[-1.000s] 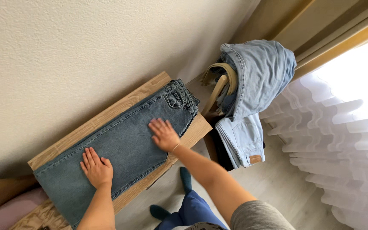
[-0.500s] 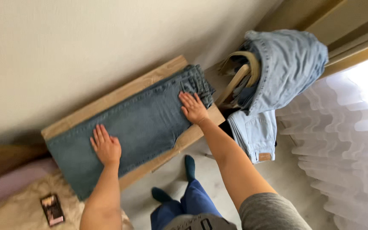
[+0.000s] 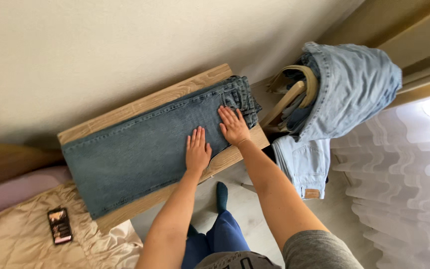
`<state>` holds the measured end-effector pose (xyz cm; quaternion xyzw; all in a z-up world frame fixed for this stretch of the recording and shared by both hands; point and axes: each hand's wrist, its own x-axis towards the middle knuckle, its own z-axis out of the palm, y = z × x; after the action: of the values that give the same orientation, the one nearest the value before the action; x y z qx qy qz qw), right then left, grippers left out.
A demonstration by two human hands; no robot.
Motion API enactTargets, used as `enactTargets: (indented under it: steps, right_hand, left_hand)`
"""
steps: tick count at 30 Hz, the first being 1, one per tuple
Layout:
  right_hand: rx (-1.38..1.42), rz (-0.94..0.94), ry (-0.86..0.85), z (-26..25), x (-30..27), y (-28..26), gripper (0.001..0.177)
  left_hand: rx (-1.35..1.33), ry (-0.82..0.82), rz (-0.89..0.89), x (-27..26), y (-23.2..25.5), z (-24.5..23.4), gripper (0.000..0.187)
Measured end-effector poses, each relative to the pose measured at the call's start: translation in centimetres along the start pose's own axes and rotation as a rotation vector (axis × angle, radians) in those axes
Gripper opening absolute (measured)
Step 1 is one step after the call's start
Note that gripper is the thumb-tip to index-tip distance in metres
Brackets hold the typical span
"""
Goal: The person folds a pair of blue jeans on top of a small wooden dresser by laying them flat, smoothing the fabric with their hands, and then folding one leg over the other.
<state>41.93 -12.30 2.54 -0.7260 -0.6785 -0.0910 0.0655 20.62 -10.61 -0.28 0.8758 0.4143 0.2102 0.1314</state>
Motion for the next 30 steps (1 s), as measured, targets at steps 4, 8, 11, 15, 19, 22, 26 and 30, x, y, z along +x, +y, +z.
enactTargets:
  steps: [4,8,11,15,19,22,26,30]
  right_hand:
    - [0.017,0.004,-0.011,-0.4,0.1,0.2,0.06]
    - [0.008,-0.008,0.017,-0.2,-0.1,-0.1,0.06]
    - [0.006,-0.017,0.037,-0.3,-0.1,-0.1,0.06]
    - [-0.01,-0.02,0.038,-0.6,-0.1,-0.2,0.059]
    - [-0.033,-0.036,0.058,-0.3,0.0,-0.2,0.06]
    - [-0.043,-0.03,0.016,-0.2,-0.4,-0.2,0.061]
    - [-0.045,-0.042,0.014,0.0,-0.1,0.5,0.061]
    - [-0.056,-0.074,0.019,0.4,0.4,2.1,0.062]
  left_hand:
    - [0.078,-0.106,-0.098,-1.2,-4.8,-4.8,0.069]
    - [0.216,-0.038,-0.164,-4.0,-11.0,-8.7,0.072]
    - [0.261,-0.043,-0.267,-6.7,-15.9,-11.0,0.072]
    - [0.319,0.074,-0.29,-9.9,-21.1,-13.5,0.075]
    - [0.361,0.17,-0.325,-12.1,-24.9,-15.1,0.075]
    - [0.352,0.211,-0.395,-13.3,-25.6,-15.6,0.074]
    - [0.364,0.197,-0.375,-13.1,-24.6,-15.6,0.072]
    - [0.357,0.147,-0.321,-12.9,-23.1,-14.7,0.068]
